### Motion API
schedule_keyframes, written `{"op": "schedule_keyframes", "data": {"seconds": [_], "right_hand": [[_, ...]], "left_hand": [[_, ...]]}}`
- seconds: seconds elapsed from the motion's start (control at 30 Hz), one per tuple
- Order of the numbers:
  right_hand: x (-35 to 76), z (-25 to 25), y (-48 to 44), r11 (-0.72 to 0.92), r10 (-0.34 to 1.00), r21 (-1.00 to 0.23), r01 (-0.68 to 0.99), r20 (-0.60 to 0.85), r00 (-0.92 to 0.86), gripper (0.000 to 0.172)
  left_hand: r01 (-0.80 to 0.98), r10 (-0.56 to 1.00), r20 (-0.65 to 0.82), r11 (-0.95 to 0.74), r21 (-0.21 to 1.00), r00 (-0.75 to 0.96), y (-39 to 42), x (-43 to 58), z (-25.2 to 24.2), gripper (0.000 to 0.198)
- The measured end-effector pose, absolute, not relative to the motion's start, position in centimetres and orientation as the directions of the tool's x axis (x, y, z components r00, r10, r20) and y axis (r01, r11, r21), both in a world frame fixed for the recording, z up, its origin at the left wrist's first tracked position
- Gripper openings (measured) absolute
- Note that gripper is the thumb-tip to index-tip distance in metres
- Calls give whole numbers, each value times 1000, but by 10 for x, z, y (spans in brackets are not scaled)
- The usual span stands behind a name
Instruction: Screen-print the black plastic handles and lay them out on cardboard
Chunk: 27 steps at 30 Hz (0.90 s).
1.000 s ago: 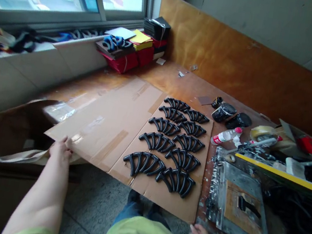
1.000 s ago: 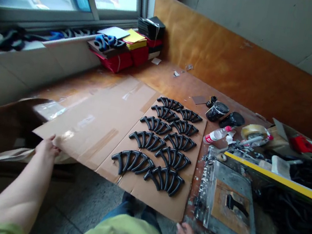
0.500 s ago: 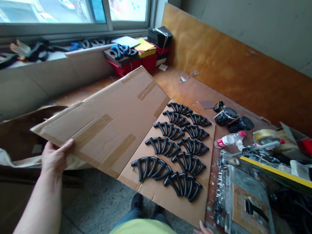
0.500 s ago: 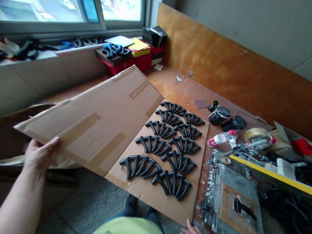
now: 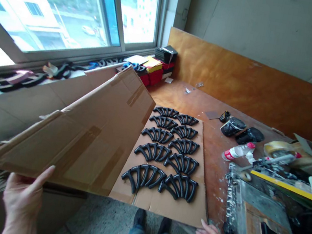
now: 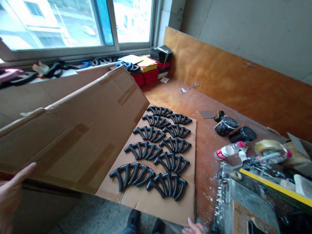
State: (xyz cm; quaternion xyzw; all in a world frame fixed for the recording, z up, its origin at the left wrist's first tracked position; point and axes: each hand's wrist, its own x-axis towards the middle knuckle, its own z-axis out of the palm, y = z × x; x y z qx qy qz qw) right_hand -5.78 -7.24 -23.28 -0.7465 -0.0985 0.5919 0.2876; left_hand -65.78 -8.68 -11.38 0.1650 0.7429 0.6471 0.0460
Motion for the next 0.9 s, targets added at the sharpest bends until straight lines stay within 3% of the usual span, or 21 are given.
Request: {"op": "schedule_keyframes", "data": {"seconds": [0.2, 0.33, 0.43, 0.5, 0.57, 0.67, 0.73, 0.8, 0.83, 0.9], "right_hand": [[-85, -224, 17, -746, 632, -655, -124, -754, 178, 39], [-88, -217, 91, -704, 667, -692, -157, -721, 187, 24], [-89, -205, 141, -644, 727, -756, -117, -653, 212, 33], [-104, -189, 160, -551, 808, -834, -2, -535, 246, 42], [-138, -166, 159, -413, 904, -898, 149, -385, 185, 47], [-221, -122, 117, -67, 952, -953, 294, -150, -269, 50], [-282, -91, 73, 303, 792, -920, 248, 98, -603, 60], [-332, -64, 35, 607, 548, -787, 114, 310, -777, 83], [-351, -53, 21, 676, 491, -732, 85, 361, -793, 91], [-379, -39, 8, 712, 520, -689, 138, 386, -762, 97]], "left_hand": [[218, 275, 182, 104, 971, -944, -87, -633, -90, 57], [214, 222, 164, 225, 951, -961, -86, -601, -89, 56], [269, 242, 203, 280, 922, -949, -94, -568, -101, 52], [315, 319, 227, 259, 913, -920, -100, -545, -111, 50], [346, 408, 233, 230, 909, -883, -103, -523, -120, 46], [398, 479, 249, 238, 886, -842, -98, -496, -122, 41], [458, 504, 290, 248, 854, -814, -89, -482, -117, 37], [512, 563, 330, 200, 835, -758, -80, -472, -111, 31], [528, 592, 347, 161, 834, -727, -75, -469, -109, 28], [566, 617, 402, 88, 820, -677, -69, -464, -108, 24]]}}
